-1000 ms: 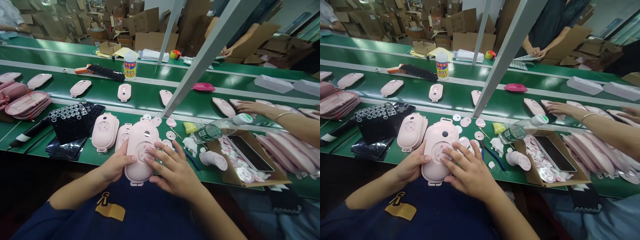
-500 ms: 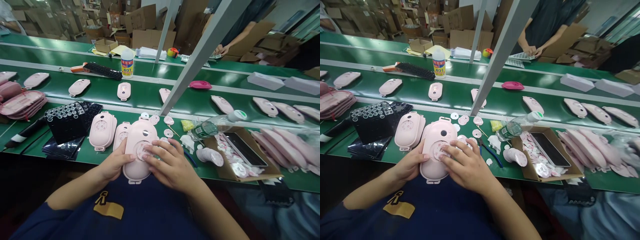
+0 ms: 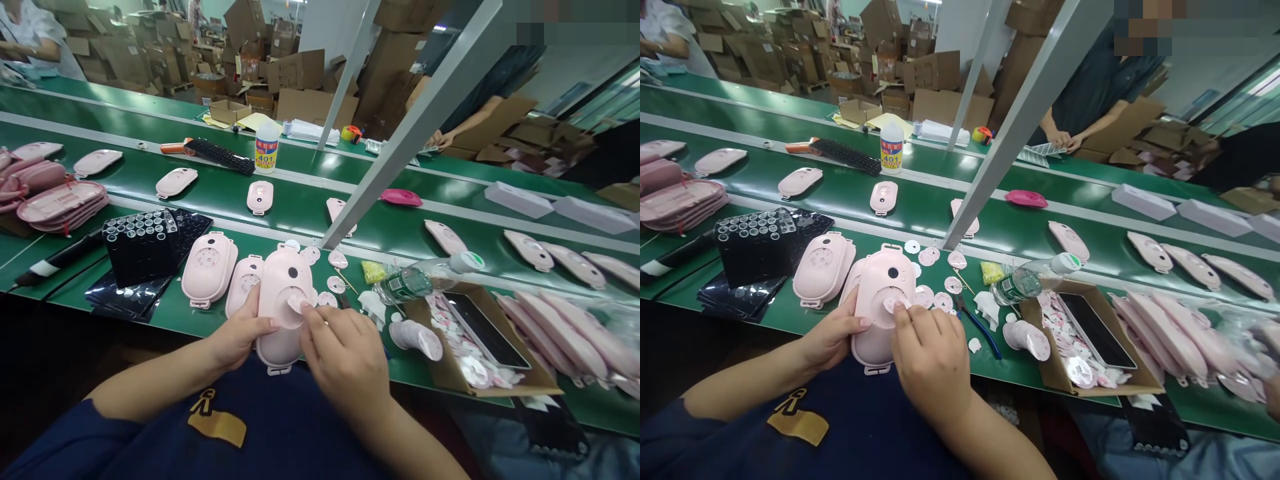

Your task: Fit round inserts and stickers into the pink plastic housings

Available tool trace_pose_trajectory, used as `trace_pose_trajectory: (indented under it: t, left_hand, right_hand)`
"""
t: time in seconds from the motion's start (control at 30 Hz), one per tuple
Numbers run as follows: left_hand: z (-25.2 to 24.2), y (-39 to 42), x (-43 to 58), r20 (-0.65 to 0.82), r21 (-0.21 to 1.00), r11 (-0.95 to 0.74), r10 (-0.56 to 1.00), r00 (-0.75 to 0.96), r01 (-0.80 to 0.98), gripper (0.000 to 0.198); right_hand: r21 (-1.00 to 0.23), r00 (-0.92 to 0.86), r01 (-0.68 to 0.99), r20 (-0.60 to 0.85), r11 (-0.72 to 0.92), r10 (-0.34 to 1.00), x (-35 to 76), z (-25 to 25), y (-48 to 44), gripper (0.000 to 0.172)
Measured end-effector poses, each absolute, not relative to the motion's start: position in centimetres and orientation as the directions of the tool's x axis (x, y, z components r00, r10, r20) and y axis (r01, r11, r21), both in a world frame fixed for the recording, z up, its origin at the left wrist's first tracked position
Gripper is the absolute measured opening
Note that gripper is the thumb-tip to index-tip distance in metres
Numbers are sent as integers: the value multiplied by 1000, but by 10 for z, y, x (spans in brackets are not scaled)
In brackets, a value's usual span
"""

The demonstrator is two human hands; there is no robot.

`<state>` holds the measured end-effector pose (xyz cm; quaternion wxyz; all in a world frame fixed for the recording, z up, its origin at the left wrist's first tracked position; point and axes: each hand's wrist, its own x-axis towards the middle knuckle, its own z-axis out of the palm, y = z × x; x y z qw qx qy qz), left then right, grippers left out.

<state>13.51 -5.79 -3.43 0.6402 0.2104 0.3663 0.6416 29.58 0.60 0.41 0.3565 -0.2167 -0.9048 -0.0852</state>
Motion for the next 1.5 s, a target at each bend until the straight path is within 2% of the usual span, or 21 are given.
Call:
trace_pose_trajectory:
  t: [0.17, 0.3, 0.4, 0.6, 0.7, 0.83, 1.0, 1.2, 1.3, 1.37, 1.43, 1.5]
  left_hand:
    - [-33, -59, 137, -166, 728, 45, 980, -113, -684, 84]
    - [-33, -57, 134, -130, 724, 27, 987, -98, -690, 80]
    - [-32, -56, 134, -130, 732, 25, 986, -104, -681, 79]
    - [-34, -54, 137, -142, 727, 34, 985, -102, -686, 79]
    - [-34, -55, 137, -128, 717, 5, 984, -125, -697, 79]
    - [-32, -57, 135, -123, 711, -29, 978, -165, -702, 78]
    - [-31, -59, 135, -124, 712, -16, 981, -148, -701, 83]
    - [-33, -59, 139, -140, 715, -2, 979, -146, -699, 89]
    - [-31, -61, 138, -140, 727, -39, 969, -204, -685, 91]
    - [-28, -63, 136, -107, 744, -107, 955, -275, -660, 90]
    - [-27, -66, 136, -42, 743, -179, 949, -312, -645, 89]
    - [-29, -70, 138, 42, 723, -259, 942, -333, -640, 88]
  right_hand:
    - [-66, -699, 395, 625, 916, 347, 291, -3, 2, 26]
    - [-31, -748, 356, 590, 934, 305, 299, -5, 13, 31]
    - [-38, -748, 388, 572, 921, 338, 301, -10, 15, 33]
    - [-44, -700, 485, 579, 873, 418, 292, -32, -1, 68]
    - [-61, -691, 502, 573, 863, 442, 292, -40, -5, 75]
    - [-101, -677, 495, 577, 863, 456, 295, -45, -6, 77]
    - [-102, -691, 468, 578, 878, 435, 298, -42, -6, 70]
    - [-126, -693, 505, 530, 854, 488, 296, -39, -14, 77]
    - [-225, -639, 447, 596, 866, 485, 300, -44, -10, 74]
    - [-364, -550, 380, 650, 850, 524, 305, -51, -5, 74]
    - [-584, -521, 277, 576, 763, 630, 307, -61, -2, 78]
    - [-820, -597, 108, 398, 562, 696, 303, -70, -4, 80]
